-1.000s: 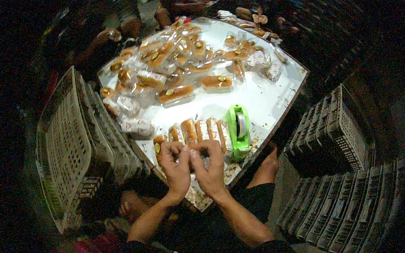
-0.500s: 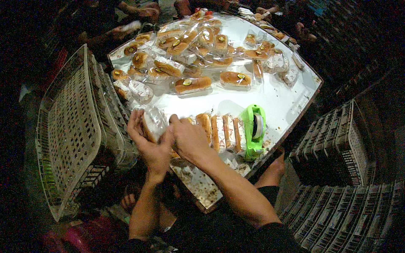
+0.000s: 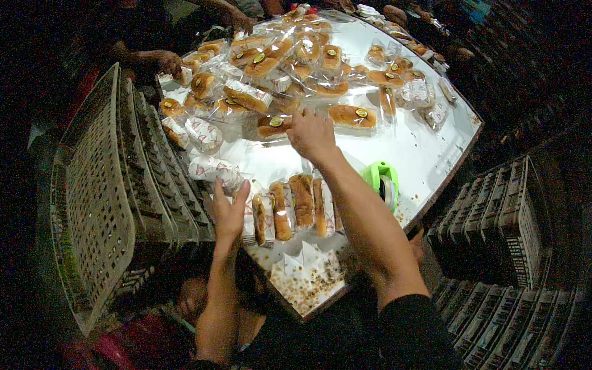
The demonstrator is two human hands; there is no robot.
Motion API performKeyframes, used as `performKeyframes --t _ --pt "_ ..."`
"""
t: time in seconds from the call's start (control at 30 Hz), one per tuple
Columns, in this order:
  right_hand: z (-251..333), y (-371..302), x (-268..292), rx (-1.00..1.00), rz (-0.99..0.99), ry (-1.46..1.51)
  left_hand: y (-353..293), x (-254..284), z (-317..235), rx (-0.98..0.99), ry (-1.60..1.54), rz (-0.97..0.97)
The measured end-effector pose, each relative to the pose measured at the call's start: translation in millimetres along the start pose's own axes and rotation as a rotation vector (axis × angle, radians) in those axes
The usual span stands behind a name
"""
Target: The person wraps individual buns in clear plastic bags and seals them using a handheld green tape dispenser. They place the sealed buns into a white plastic basket to the left.
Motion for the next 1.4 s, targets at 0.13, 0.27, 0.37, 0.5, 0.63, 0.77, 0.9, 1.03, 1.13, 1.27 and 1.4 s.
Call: performKeyframes --t 0.13,0.27,0.37,0.5,0.63,0.77,0.9,1.03,1.13,1.27,1.4 --pt "-24 36 -47 -0.011 0.121 -0.059 4 12 -25 -0.024 -0.301 0.017" --pt "-25 22 -42 -0.073 0.166 0.031 3 22 -50 -0.106 -0.275 -0.02" --pt "15 -33 29 0.123 0.004 0.201 -2 26 -42 -0.063 -0.521 -0.107" --pt "4 -140 102 -0.056 -0.616 0.635 -34 -4 -84 -0.043 -0.655 0.296" --pt "-4 -206 57 -0.448 -0.476 1.673 -81 -35 -115 -0.516 -0.215 0.641" --pt "6 -227 94 -0.414 -0.529 1.183 -73 -23 -101 -0.213 -0.359 0.572" --pt "67 -228 110 0.048 -0.431 0.74 -94 -17 -119 -0.263 -0.443 0.214" --pt "46 -241 169 0.094 -0.555 0.887 -118 -9 -128 -0.385 -0.95 0.195" --pt "48 -254 177 0.141 -0.522 0.886 -139 -11 -158 -0.525 -0.687 0.335" --pt "38 -271 185 0.115 -0.666 0.839 -150 3 -170 -0.706 -0.581 0.231" --pt "30 -270 169 -0.01 -0.567 0.957 -136 11 -155 -0.493 -0.635 0.143"
Point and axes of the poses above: each hand's wrist, its own y-axis towards the middle knuckle, its own x-axis out of the back of the hand, z = x × y, the point moved 8 cm from there along y, towards the middle knuckle, and after that the axes turned 4 degrees about -y, right-handed, at the moved point
